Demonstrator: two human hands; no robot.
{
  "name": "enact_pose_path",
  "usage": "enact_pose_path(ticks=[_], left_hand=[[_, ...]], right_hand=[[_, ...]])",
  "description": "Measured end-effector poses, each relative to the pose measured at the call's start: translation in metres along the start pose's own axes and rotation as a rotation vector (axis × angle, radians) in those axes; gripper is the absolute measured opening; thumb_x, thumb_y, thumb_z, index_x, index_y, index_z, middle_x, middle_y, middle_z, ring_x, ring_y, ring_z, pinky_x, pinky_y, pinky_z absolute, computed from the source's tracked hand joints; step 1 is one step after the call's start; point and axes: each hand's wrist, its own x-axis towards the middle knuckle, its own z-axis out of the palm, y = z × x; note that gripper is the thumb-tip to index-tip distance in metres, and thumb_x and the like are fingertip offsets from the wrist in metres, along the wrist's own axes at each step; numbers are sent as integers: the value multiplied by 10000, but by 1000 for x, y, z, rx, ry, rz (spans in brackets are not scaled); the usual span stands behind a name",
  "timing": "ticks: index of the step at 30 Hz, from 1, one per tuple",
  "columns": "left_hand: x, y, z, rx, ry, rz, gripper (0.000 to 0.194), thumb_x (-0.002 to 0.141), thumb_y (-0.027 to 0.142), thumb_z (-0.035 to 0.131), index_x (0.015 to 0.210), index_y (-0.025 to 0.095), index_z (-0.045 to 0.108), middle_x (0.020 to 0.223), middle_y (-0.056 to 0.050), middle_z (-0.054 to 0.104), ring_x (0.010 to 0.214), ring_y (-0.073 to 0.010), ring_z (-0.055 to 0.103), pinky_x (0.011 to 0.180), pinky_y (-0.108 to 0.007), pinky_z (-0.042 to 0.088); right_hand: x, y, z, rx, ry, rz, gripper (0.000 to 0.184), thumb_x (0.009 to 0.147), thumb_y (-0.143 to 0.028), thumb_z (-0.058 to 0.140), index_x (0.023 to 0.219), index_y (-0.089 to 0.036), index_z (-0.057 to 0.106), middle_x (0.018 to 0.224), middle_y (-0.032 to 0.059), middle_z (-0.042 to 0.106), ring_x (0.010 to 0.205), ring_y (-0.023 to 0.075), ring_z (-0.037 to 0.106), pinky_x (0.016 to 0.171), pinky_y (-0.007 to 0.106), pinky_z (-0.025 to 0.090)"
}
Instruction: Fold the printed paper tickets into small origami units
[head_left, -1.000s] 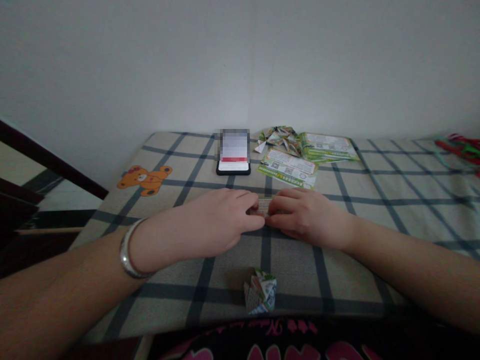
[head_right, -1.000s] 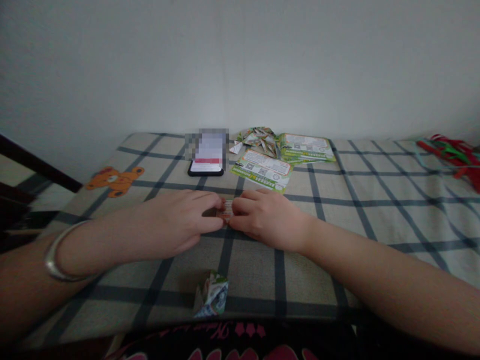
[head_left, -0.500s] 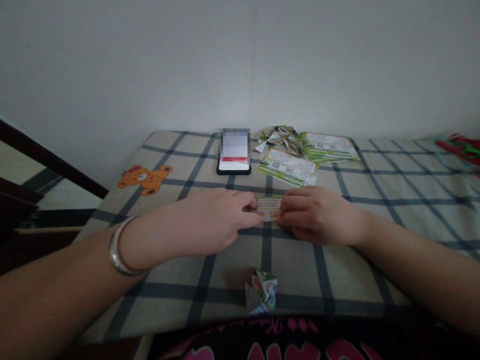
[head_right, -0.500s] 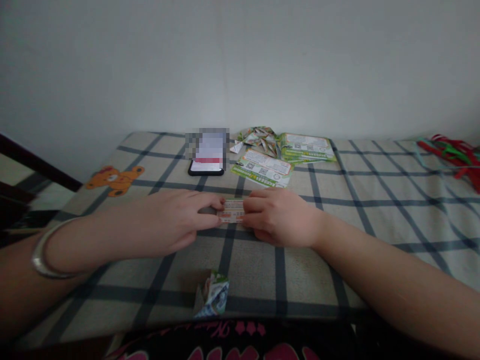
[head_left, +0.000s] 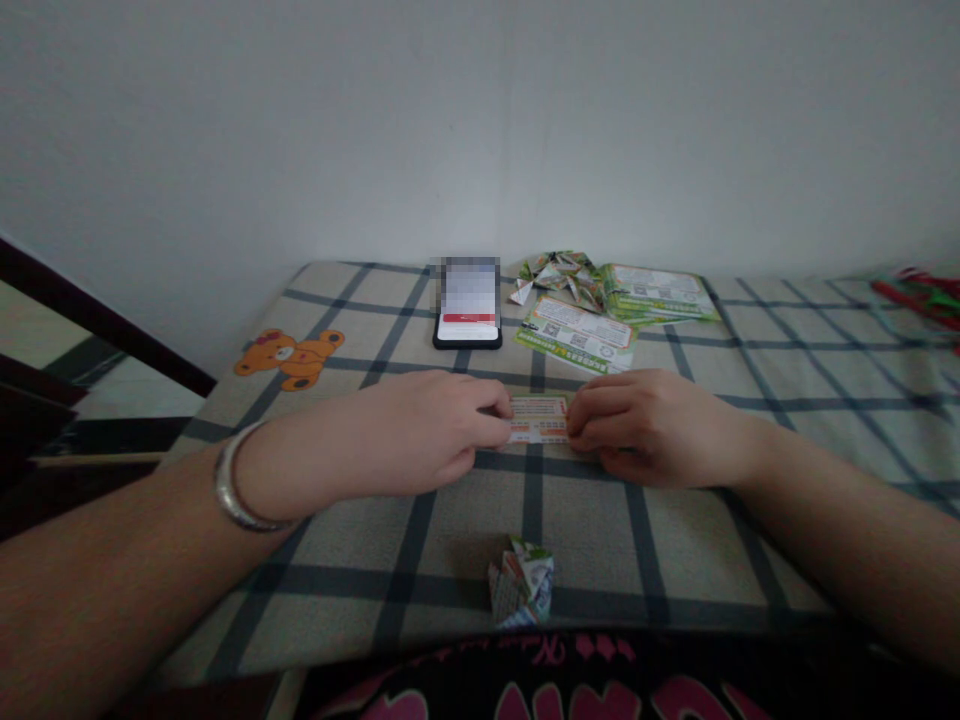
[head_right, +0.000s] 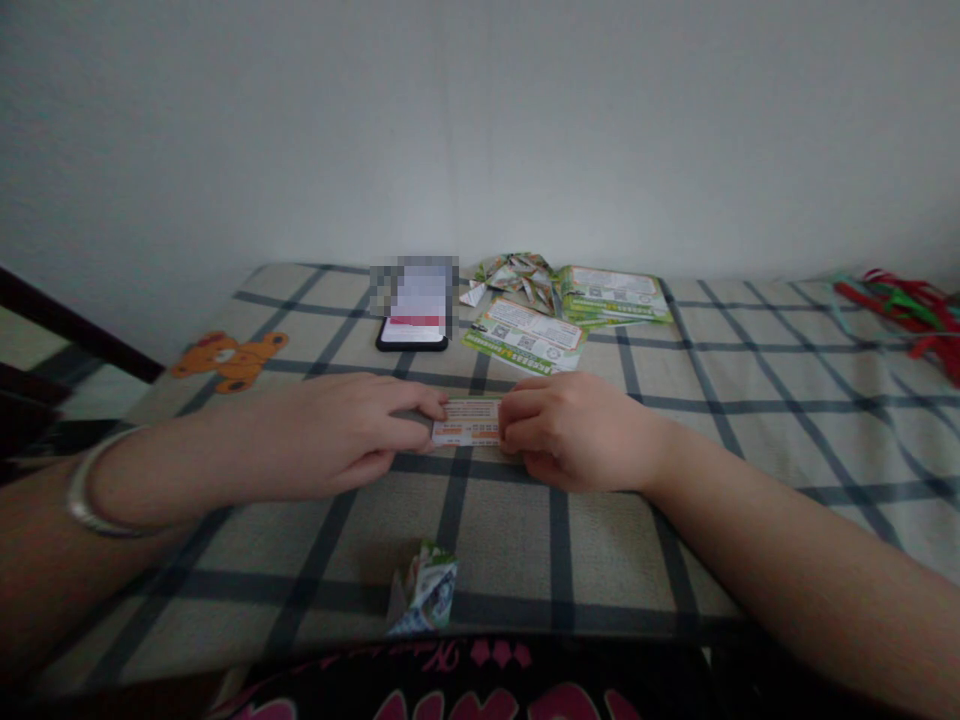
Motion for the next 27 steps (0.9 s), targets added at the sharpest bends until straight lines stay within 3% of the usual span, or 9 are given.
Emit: enact_pose_path(ticks=[10, 15, 19, 23, 27], left_hand=[[0, -8, 2, -69, 56, 39, 240, 851, 115, 486, 944, 231, 674, 1135, -34, 619, 973, -182, 604, 858, -324, 482], [8, -5, 11, -39, 138, -6, 122, 837, 142, 515, 843, 173, 633, 978, -66, 603, 904, -189, 567, 807, -326, 482], [12, -2, 21, -42, 229, -52, 100, 875, 194, 524, 911, 150, 606, 976, -70, 599, 940, -197, 550, 852, -345, 482], [13, -1, 28, -64, 282, -126, 186, 839, 198, 598, 1017, 143, 588, 1167, -97, 575, 1087, -219, 530, 970, -374, 459], [14, 1, 30, -71, 307, -219, 264, 837, 230, 621, 1080, 145, 560, 1156, -90, 589, 1121, -236, 520, 1002, -404, 447]], right_hand=[[0, 4, 6, 137, 91, 37, 167, 777, -101, 562, 877, -184, 668, 963, 37, 661, 874, 162, 597, 760, 298, 466], [6, 4, 8, 262, 146, 91, 116, 866, -182, 565, 925, -189, 666, 917, 36, 655, 862, 149, 585, 780, 294, 469], [9, 3, 11, 140, 193, 177, 154, 890, -335, 603, 918, -195, 660, 915, 39, 654, 867, 176, 581, 780, 329, 474], [10, 4, 15, 29, 275, 235, 284, 837, -343, 671, 1071, -184, 643, 1067, 59, 673, 992, 219, 582, 894, 382, 470], [10, 7, 17, -10, 298, 261, 390, 843, -360, 666, 1180, -169, 616, 1126, 75, 675, 1057, 234, 579, 957, 395, 463]])
